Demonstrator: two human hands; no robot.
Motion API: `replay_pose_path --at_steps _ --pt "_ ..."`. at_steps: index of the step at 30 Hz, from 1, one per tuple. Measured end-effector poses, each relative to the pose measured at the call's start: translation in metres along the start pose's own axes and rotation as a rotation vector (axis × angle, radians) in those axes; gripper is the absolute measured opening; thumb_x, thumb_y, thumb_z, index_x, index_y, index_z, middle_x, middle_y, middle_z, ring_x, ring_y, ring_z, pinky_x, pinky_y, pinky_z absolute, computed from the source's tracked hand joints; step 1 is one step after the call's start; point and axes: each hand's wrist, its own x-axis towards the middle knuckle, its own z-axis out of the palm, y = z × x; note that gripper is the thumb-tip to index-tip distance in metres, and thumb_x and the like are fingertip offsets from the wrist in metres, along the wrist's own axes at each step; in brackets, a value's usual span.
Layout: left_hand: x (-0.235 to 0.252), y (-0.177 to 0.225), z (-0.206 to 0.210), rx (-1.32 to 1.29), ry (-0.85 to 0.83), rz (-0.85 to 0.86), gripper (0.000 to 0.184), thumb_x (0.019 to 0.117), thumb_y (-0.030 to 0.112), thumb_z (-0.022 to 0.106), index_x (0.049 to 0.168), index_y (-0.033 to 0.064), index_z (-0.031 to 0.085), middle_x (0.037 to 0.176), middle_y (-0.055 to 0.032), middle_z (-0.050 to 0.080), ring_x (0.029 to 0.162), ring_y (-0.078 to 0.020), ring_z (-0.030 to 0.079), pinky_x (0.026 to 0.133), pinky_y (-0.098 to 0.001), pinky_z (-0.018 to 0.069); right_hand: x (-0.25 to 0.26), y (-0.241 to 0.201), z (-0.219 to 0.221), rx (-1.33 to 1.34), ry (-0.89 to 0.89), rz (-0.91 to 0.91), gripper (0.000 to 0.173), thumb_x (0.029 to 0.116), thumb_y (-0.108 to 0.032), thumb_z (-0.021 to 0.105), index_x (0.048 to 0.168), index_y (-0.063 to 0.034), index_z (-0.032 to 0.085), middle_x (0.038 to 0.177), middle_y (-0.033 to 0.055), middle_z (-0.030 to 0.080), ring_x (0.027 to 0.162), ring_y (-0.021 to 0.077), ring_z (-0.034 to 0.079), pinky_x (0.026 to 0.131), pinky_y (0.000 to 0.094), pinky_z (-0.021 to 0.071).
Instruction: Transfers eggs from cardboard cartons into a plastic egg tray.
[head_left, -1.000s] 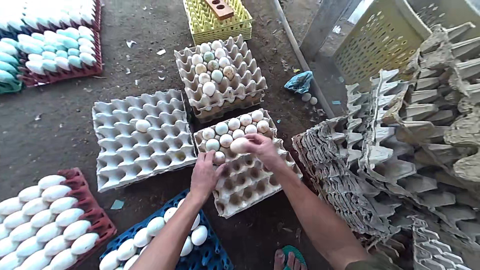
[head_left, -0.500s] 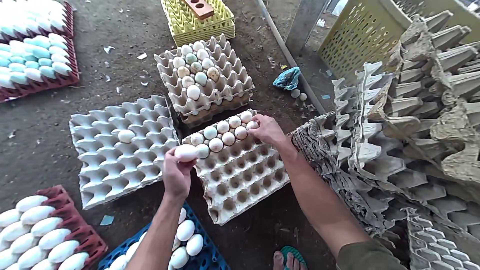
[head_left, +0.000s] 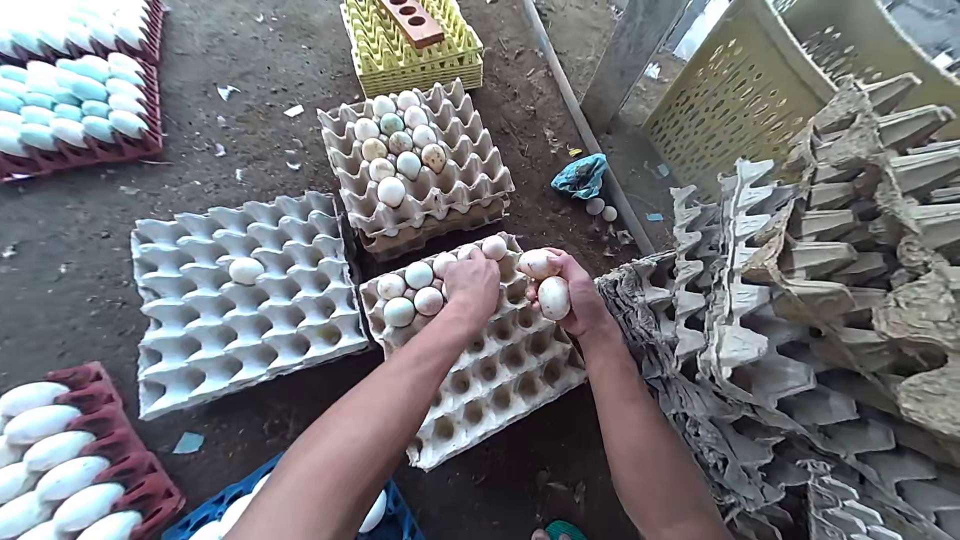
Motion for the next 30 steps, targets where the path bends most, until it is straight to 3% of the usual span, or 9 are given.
replay_pose_path --at_steps 4,6,8,10,13,15,17,21,30 --pt "0.000 0.008 0.003 0.071 -0.021 0.011 0.030 0.0953 0.001 0.059 0.125 -0.0022 0.062 0.126 -0.0251 0.058 0.102 -0.0429 0.063 0.081 -0.0561 0.0520 -0.008 -0.011 0.002 -0.200 -0.009 -0.024 0.037 0.1086 -0.023 0.031 0.141 -0.0182 0.049 0.097 0.0137 0.068 0.067 0.0220 0.069 0.054 0.0320 0.0588" --pt "-0.006 0.000 -0.006 -0.033 -0.018 0.009 0.033 0.0977 0.010 0.061 0.128 -0.0047 0.058 0.123 -0.0257 0.060 0.103 -0.0431 0.064 0.081 -0.0574 0.0525 -0.007 -0.013 0.007 -0.430 0.031 -0.057 0.036 0.1072 -0.017 0.036 0.135 -0.0140 0.058 0.091 0.0113 0.068 0.065 0.0192 0.067 0.054 0.0336 0.0588" --pt "-0.012 -0.019 -0.015 -0.194 0.050 0.003 0.051 0.0990 0.029 0.065 0.138 0.0001 0.051 0.120 -0.0253 0.064 0.104 -0.0442 0.066 0.081 -0.0611 0.0532 -0.001 -0.011 0.010 -0.748 0.051 -0.122 0.028 0.1028 -0.014 0.052 0.128 -0.0115 0.064 0.106 0.0113 0.066 0.077 0.0201 0.067 0.067 0.0384 0.0597" --pt "-0.023 -0.044 -0.028 -0.281 0.082 -0.020 0.054 0.1007 0.035 0.061 0.147 0.0128 0.046 0.121 -0.0267 0.062 0.099 -0.0465 0.067 0.077 -0.0646 0.0539 0.006 -0.005 0.019 -1.080 0.032 -0.167 0.027 0.0975 -0.025 0.068 0.122 -0.0131 0.069 0.132 0.0156 0.057 0.106 0.0272 0.063 0.088 0.0480 0.0552" --pt "-0.045 -0.093 -0.035 -0.233 0.057 -0.064 0.044 0.1057 0.032 0.048 0.148 0.0430 0.048 0.133 -0.0277 0.053 0.091 -0.0435 0.067 0.072 -0.0623 0.0550 0.018 0.009 0.046 -1.431 0.017 -0.132 0.042 0.0915 -0.054 0.071 0.115 -0.0194 0.072 0.141 0.0205 0.050 0.113 0.0366 0.063 0.086 0.0577 0.0561" --pt "-0.061 -0.120 -0.025 -0.183 0.052 -0.127 0.030 0.1047 0.033 0.049 0.129 0.0354 0.066 0.134 -0.0267 0.051 0.092 -0.0424 0.067 0.072 -0.0609 0.0555 0.023 0.017 0.065 -1.568 0.007 -0.100 0.050 0.0893 -0.062 0.069 0.116 -0.0201 0.071 0.141 0.0226 0.049 0.115 0.0399 0.061 0.084 0.0585 0.0559" --pt "-0.074 -0.137 -0.011 -0.133 -0.015 -0.203 0.032 0.1009 0.046 0.055 0.126 0.0299 0.068 0.137 -0.0276 0.050 0.097 -0.0434 0.066 0.076 -0.0616 0.0552 0.028 0.024 0.078 -1.640 -0.001 -0.086 0.057 0.0867 -0.067 0.069 0.116 -0.0178 0.071 0.140 0.0245 0.049 0.116 0.0426 0.060 0.083 0.0587 0.0552" --pt "-0.083 -0.143 0.015 -0.079 -0.097 -0.342 0.076 0.0766 0.075 0.073 0.135 0.0269 0.063 0.148 -0.0306 0.040 0.102 -0.0467 0.065 0.079 -0.0626 0.0547 0.035 0.032 0.094 -1.690 0.025 -0.055 0.066 0.0829 -0.074 0.067 0.116 -0.0176 0.072 0.138 0.0257 0.050 0.114 0.0434 0.060 0.080 0.0584 0.0543" --pt "-0.064 -0.134 0.024 -0.133 -0.064 -0.361 0.067 0.0796 0.060 0.080 0.134 0.0239 0.065 0.151 -0.0304 0.036 0.102 -0.0467 0.065 0.078 -0.0626 0.0550 0.039 0.034 0.104 -1.725 0.046 -0.006 0.057 0.0827 -0.066 0.074 0.116 -0.0198 0.073 0.143 0.0258 0.047 0.114 0.0432 0.061 0.081 0.0603 0.0544"
